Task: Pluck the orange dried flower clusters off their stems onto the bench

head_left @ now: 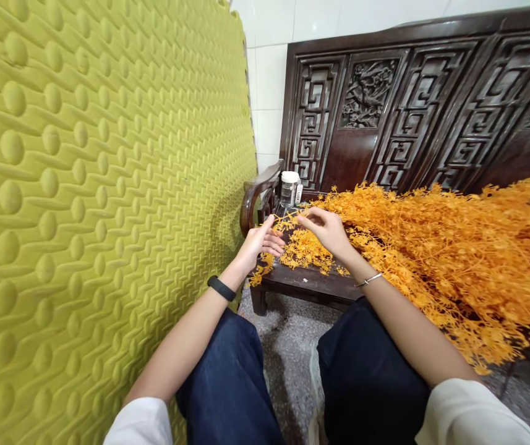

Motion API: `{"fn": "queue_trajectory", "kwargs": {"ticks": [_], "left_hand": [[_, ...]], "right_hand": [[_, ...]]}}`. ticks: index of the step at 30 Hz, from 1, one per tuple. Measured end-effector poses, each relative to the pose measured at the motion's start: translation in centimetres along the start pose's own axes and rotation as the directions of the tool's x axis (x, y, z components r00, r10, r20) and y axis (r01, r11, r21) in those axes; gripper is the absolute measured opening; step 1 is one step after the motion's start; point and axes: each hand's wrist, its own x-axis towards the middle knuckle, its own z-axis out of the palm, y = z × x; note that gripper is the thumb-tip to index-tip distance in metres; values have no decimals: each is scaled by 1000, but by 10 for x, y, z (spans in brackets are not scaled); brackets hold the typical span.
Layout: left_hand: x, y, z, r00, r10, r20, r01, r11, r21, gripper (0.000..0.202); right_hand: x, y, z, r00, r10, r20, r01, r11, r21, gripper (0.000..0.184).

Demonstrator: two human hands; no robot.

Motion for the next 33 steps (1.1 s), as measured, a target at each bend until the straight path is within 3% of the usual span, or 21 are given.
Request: {"fn": "queue_trajectory", "kwargs": {"ticks": [3,5,7,8,10,13,15,20,24,28,33], "left_hand": [[-8,9,-7,999,-16,39,12,995,99,72],[-13,14,-9,987,141,-78,-132,985,113,68],[-17,16,-9,927,329,-181,-308,942,134,55],[-19,16,-7,898,399,-184,-376,915,149,45],[-21,15,-2,878,472,-76,-454,874,176,32],[-25,12,6,884,439,164,-467,853,235,33],[-26,10,9,878,414,240,-470,840,271,28],[-25,9,11,868,444,220,-491,830,263,25],[-27,12,8,883,433,183,-469,840,274,27],[-27,14,6,876,420,238,-477,828,295,31],[-13,6,8,881,399,252,-460,847,266,35]], "right_hand": [[0,-3,-10,997,-29,-68,33,997,71,29],[-3,-7,-13,998,-24,-52,30,992,124,28],[-6,-12,-13,1000,-11,-24,15,984,178,27],[-8,-14,-11,1000,-7,-14,10,979,202,27],[-10,-18,-8,1000,-6,-3,7,971,241,27],[-13,-23,-2,999,-20,31,10,955,298,25],[-14,-25,0,997,-30,70,5,942,336,23],[-15,-26,4,997,-8,73,-21,919,393,23],[-12,-24,1,999,36,-1,-33,926,377,22],[-7,-19,-2,994,98,-44,-75,930,360,22],[-1,-8,11,980,106,-168,-54,956,288,21]]}}
